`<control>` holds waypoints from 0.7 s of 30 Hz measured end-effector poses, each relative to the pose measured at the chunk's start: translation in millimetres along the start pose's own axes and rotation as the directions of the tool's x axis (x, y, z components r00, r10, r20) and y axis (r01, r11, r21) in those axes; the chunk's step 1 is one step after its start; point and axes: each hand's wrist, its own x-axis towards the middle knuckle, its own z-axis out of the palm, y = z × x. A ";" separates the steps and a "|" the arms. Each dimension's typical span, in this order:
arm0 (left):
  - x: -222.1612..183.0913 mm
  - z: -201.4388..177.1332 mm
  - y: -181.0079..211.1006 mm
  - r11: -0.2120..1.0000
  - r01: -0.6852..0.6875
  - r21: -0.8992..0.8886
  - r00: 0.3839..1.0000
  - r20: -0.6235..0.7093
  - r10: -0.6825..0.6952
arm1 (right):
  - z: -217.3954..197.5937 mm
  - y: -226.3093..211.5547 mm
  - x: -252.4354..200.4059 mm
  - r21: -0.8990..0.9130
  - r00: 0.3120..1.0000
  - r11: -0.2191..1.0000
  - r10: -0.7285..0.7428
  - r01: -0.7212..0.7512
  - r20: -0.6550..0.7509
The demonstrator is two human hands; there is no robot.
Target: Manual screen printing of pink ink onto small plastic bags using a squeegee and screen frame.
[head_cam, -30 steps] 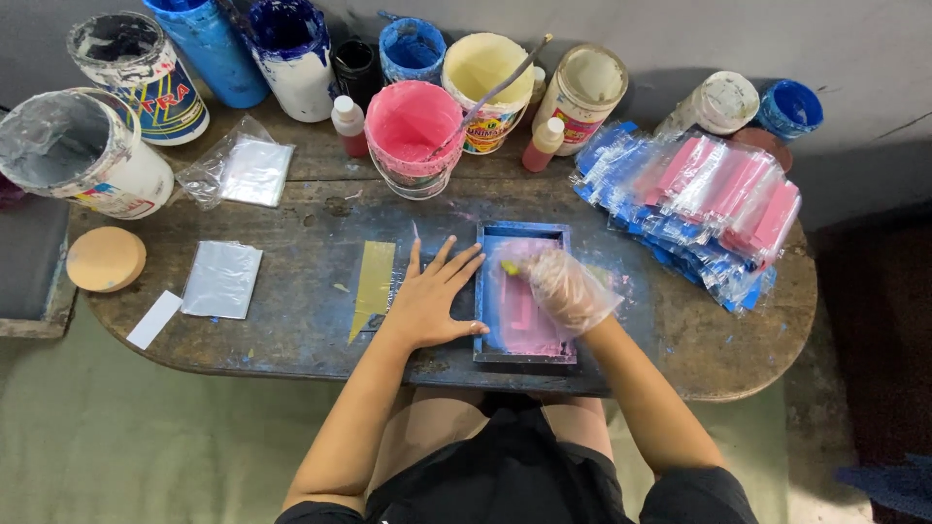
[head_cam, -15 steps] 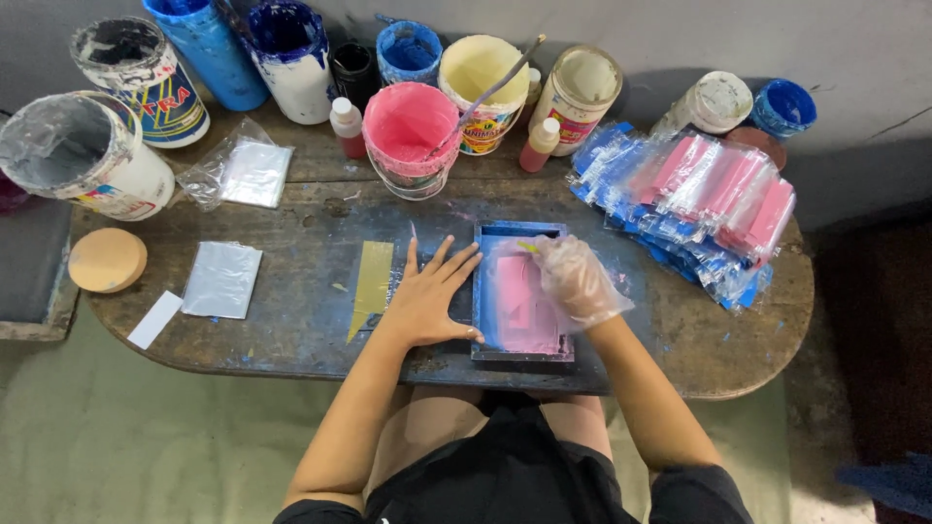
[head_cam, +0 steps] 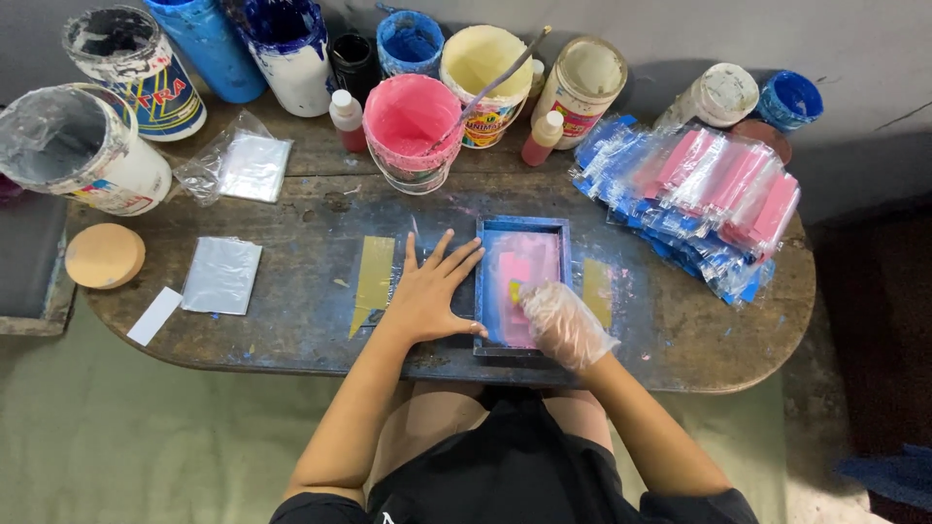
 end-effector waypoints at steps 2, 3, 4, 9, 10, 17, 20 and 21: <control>-0.4 0.0 0.6 1.000 -0.001 -0.017 1.000 -0.023 0.001 | 10.3 -0.4 -15.4 -0.007 1.000 1.000 -0.027 0.027 0.015; -1.5 -0.4 1.1 1.000 -0.002 -0.018 1.000 -0.023 0.001 | 17.7 -2.9 -29.7 -0.007 1.000 1.000 -0.026 0.026 0.016; -1.4 -1.3 1.5 1.000 -0.003 -0.016 1.000 -0.022 0.003 | 24.4 -4.2 -43.2 -0.013 0.999 0.999 -0.045 0.045 0.027; -1.8 2.2 0.7 1.000 -0.009 0.007 0.999 -0.038 0.010 | -16.1 -34.6 -50.2 -0.037 0.993 0.994 -0.102 0.105 0.060; -1.9 2.8 0.3 1.000 -0.007 0.004 0.999 -0.037 0.007 | -87.1 -70.8 -28.3 0.079 0.994 0.991 -0.102 0.104 -0.028; -1.8 2.4 0.2 1.000 -0.007 -0.005 1.000 -0.027 0.007 | -26.5 27.2 77.6 0.075 0.903 0.995 0.085 -0.059 -0.421; -2.4 2.3 -0.5 1.000 -0.011 -0.014 1.000 -0.020 0.011 | 37.2 81.7 142.0 0.042 0.793 0.984 0.164 -0.172 -0.587; -1.2 0.4 -0.4 1.000 -0.012 -0.010 1.000 -0.020 0.011 | 37.3 82.1 145.7 0.044 0.791 0.984 0.165 -0.172 -0.589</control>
